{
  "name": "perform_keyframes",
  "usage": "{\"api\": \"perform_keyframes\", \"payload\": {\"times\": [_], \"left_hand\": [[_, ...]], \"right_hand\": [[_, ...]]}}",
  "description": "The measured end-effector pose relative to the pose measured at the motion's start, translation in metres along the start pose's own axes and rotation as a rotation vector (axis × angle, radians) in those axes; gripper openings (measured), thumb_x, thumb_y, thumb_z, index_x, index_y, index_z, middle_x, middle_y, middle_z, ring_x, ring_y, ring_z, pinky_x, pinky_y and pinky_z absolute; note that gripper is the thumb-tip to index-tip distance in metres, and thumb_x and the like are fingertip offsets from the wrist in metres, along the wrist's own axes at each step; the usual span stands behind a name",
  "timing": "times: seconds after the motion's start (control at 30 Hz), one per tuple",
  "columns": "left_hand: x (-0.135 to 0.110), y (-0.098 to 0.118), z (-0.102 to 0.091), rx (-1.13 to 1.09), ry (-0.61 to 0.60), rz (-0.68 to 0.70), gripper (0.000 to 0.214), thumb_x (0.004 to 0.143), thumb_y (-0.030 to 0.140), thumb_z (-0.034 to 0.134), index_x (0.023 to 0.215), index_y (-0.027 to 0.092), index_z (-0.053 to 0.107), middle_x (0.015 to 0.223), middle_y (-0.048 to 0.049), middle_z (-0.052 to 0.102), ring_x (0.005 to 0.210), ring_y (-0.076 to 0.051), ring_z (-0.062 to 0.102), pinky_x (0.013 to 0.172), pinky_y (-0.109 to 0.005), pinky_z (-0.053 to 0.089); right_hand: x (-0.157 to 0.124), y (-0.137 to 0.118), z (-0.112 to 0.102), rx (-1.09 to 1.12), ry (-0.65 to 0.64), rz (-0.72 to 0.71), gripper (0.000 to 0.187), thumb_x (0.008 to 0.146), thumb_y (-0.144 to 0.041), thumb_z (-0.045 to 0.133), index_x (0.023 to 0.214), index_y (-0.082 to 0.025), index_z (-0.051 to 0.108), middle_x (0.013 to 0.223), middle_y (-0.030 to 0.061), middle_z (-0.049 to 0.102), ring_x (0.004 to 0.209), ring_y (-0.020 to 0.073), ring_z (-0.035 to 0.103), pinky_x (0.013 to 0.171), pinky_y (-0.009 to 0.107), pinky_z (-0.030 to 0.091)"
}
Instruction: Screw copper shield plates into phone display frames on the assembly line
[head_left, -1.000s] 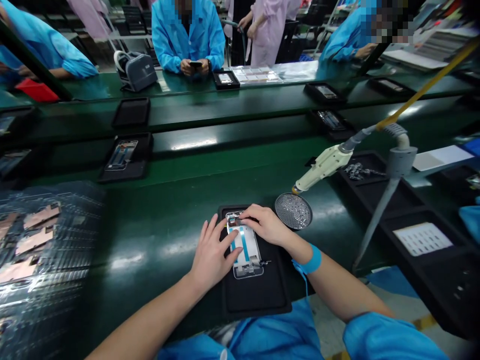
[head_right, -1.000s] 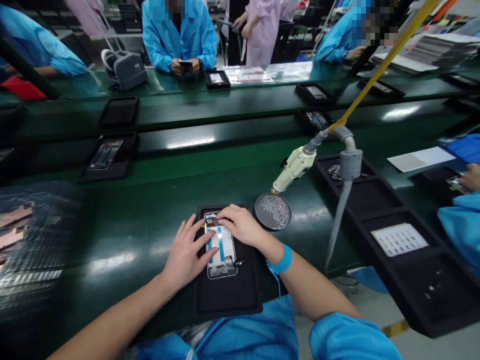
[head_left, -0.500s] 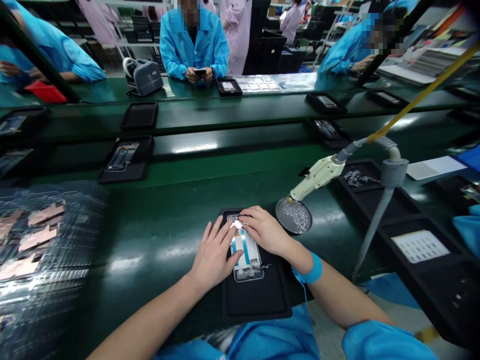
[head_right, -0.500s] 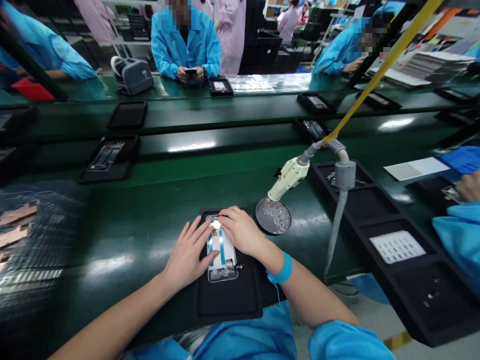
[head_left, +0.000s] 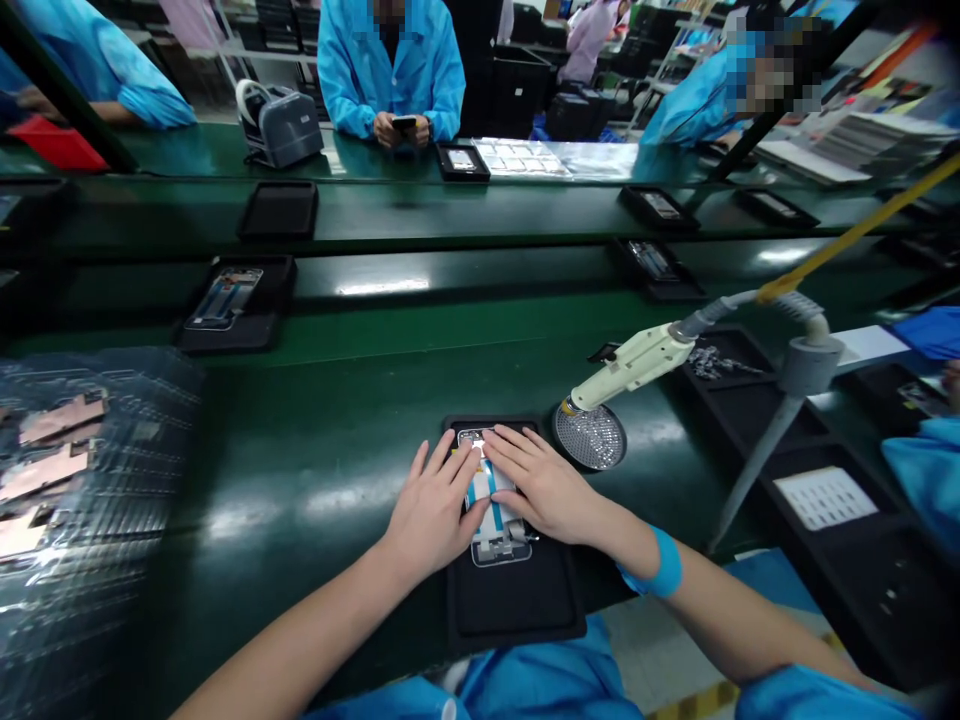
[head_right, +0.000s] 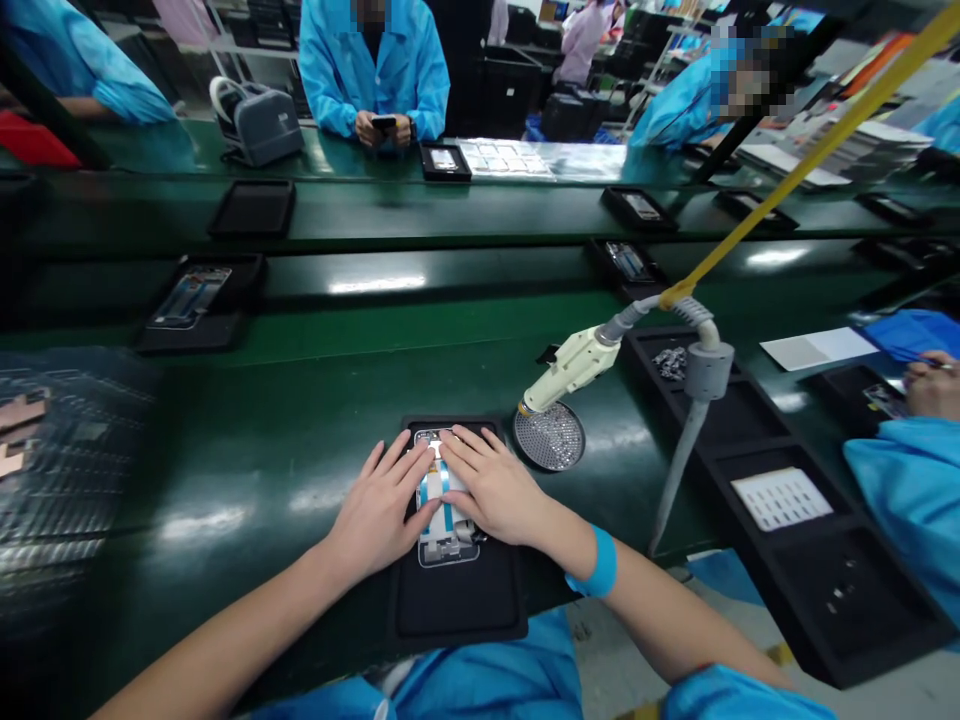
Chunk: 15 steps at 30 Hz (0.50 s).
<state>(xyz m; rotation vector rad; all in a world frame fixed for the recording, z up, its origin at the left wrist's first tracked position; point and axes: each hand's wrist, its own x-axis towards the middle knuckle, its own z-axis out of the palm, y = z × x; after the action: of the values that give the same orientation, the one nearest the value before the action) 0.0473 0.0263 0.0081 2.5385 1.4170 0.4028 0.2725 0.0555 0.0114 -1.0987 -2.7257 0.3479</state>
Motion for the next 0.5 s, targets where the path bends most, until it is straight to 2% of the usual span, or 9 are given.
{"api": "perform_keyframes", "payload": {"times": [0.17, 0.33, 0.5], "left_hand": [[-0.001, -0.001, 0.001, -0.030, 0.001, -0.007, 0.056, 0.102, 0.043, 0.047, 0.151, 0.017, 0.045, 0.156, -0.0107, 0.048, 0.152, -0.032, 0.032, 0.120, -0.060, 0.033], [-0.002, -0.002, 0.004, -0.065, -0.001, -0.020, 0.056, 0.101, 0.043, 0.047, 0.150, 0.017, 0.046, 0.157, -0.0102, 0.047, 0.153, -0.032, 0.030, 0.122, -0.060, 0.029], [-0.002, -0.003, 0.005, -0.084, 0.004, -0.019, 0.056, 0.100, 0.044, 0.048, 0.150, 0.017, 0.046, 0.158, -0.0104, 0.046, 0.152, -0.033, 0.030, 0.122, -0.061, 0.029]], "right_hand": [[0.011, 0.004, 0.003, 0.119, 0.180, 0.011, 0.039, 0.105, -0.033, 0.045, 0.138, -0.015, 0.056, 0.152, 0.0150, 0.050, 0.137, 0.0298, 0.047, 0.111, 0.055, 0.045], [0.022, 0.006, 0.000, 0.137, 0.127, -0.017, 0.034, 0.104, -0.032, 0.047, 0.133, -0.018, 0.057, 0.148, 0.0121, 0.054, 0.129, 0.0307, 0.049, 0.106, 0.055, 0.046], [0.020, 0.010, 0.001, 0.115, 0.146, -0.074, 0.037, 0.105, -0.032, 0.046, 0.138, -0.018, 0.054, 0.142, 0.0113, 0.060, 0.127, 0.0308, 0.049, 0.103, 0.054, 0.047]]}}
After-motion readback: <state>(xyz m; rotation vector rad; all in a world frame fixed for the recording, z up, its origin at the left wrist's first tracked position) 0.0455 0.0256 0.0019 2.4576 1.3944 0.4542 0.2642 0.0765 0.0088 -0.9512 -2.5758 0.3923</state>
